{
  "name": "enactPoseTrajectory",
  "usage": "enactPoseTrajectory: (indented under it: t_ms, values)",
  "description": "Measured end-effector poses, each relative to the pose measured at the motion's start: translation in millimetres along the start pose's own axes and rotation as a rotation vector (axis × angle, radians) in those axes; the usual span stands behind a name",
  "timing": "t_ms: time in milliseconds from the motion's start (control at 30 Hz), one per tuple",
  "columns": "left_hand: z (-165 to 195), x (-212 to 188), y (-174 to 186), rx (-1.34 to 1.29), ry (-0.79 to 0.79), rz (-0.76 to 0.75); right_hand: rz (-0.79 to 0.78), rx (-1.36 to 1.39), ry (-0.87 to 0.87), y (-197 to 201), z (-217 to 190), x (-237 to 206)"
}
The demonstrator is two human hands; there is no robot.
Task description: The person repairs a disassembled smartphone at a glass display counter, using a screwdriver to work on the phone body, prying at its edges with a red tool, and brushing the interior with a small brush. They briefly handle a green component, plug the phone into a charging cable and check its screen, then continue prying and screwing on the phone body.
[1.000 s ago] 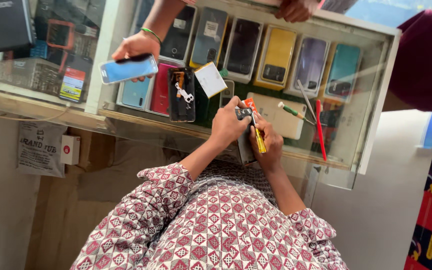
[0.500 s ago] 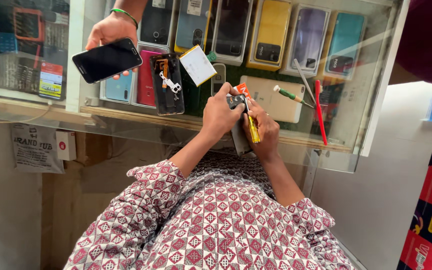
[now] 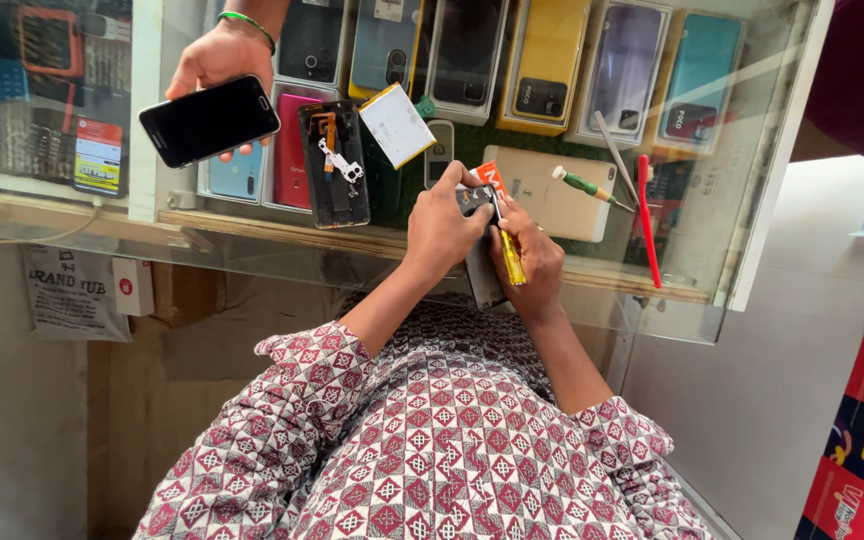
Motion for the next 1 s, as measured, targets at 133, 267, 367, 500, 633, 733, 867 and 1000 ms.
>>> enactPoseTrajectory:
  t_ms: [133, 267, 367, 500, 633, 733, 867, 1000]
  values:
    - [3, 0, 1, 0.014, -0.023, 0.007, -0.024, 0.055, -0.053, 4, 1, 3]
    - [3, 0, 0, -0.013, -0.004, -0.009, -0.078, 0.044, -0.071, 9, -7, 0]
    - [3, 0, 0, -0.011, 0.003, -0.017, -0.097, 0.024, -0.048, 12, -16, -3]
    - [2, 0, -1, -0.012, -0.005, -0.024, -0.096, 0.01, -0.079, 11, -14, -3]
    - [3, 1, -1, -0.019, -0.013, -0.026, -0.15, -0.067, -0.018, 5, -14, -1]
    - [4, 1, 1, -0.007, -0.026, 0.001, -0.179, -0.064, 0.02, 4, -14, -2]
    - [3, 1, 0, -0.017, -0.018, 0.008, -0.192, -0.08, 0.06, 4, -13, -1]
    - [1, 2, -3, -0.013, -0.021, 0.001, -0.206, -0.097, 0.071, 2, -12, 5]
Point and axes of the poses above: each hand's wrist, its own x-axis towards the middle knuckle, its own y-axis out of the back of the hand, z = x × y, the point moved 10 cm from there along x, towards the middle knuckle, and after that the axes turned 2 degrees about y, right-handed, at the moved point
